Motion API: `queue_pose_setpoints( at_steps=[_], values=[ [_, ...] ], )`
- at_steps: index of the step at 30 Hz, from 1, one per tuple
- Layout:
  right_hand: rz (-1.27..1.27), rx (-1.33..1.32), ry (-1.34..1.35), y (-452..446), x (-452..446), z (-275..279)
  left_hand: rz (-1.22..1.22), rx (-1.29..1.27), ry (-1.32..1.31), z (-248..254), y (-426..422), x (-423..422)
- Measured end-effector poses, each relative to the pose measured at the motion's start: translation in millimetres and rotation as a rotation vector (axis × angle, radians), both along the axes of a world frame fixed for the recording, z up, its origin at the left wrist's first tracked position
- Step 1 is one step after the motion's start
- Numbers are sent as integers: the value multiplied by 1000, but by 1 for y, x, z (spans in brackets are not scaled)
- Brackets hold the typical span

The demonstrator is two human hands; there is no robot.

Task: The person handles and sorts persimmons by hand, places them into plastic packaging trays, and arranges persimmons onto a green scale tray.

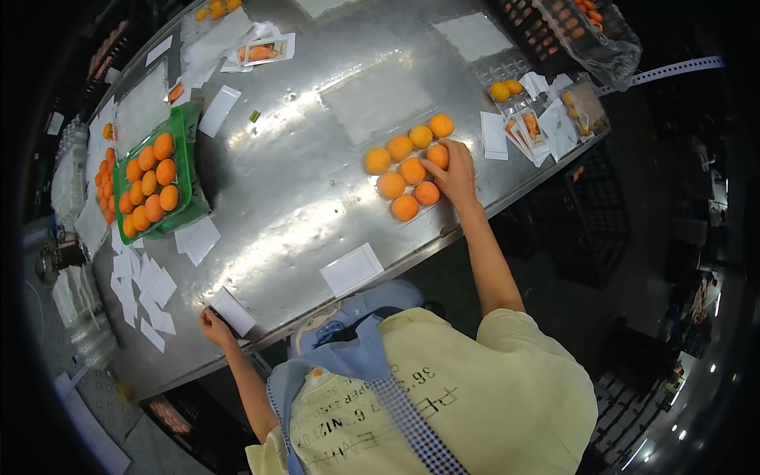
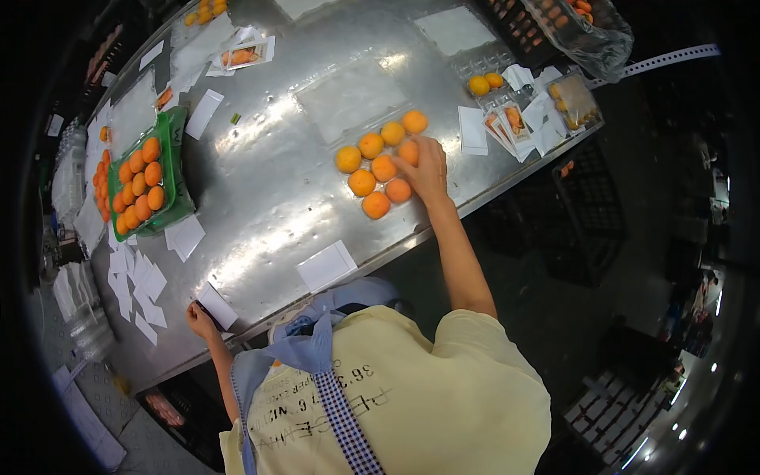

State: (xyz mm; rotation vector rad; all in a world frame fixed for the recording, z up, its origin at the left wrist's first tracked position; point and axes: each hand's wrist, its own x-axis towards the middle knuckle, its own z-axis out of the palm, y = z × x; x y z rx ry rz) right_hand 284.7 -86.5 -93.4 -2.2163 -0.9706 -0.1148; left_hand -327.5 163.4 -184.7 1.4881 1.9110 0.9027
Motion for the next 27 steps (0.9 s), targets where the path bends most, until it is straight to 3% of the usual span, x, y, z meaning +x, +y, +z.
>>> queue_pose_setpoints(
  at_steps=[5, 8, 11, 15, 22, 27],
  values=[
    [30, -57, 50, -1, 6, 2, -19, 37, 85, 5, -7, 7],
    [-145, 220, 272, -18, 20, 6, -17, 32, 104, 2, -5, 5],
    [-279, 277, 374, -42, 34, 19, -18, -24, 129, 2, 0, 1],
    [-248, 180, 336, -60, 35, 26, -47, -75, 71, -16, 11, -20],
    [41, -72, 235, -58, 18, 38, -46, -184, -1, -16, 16, -27],
    [87, -54, 247, -39, 24, 37, -75, -198, 2, -8, 14, -19]
  ],
)
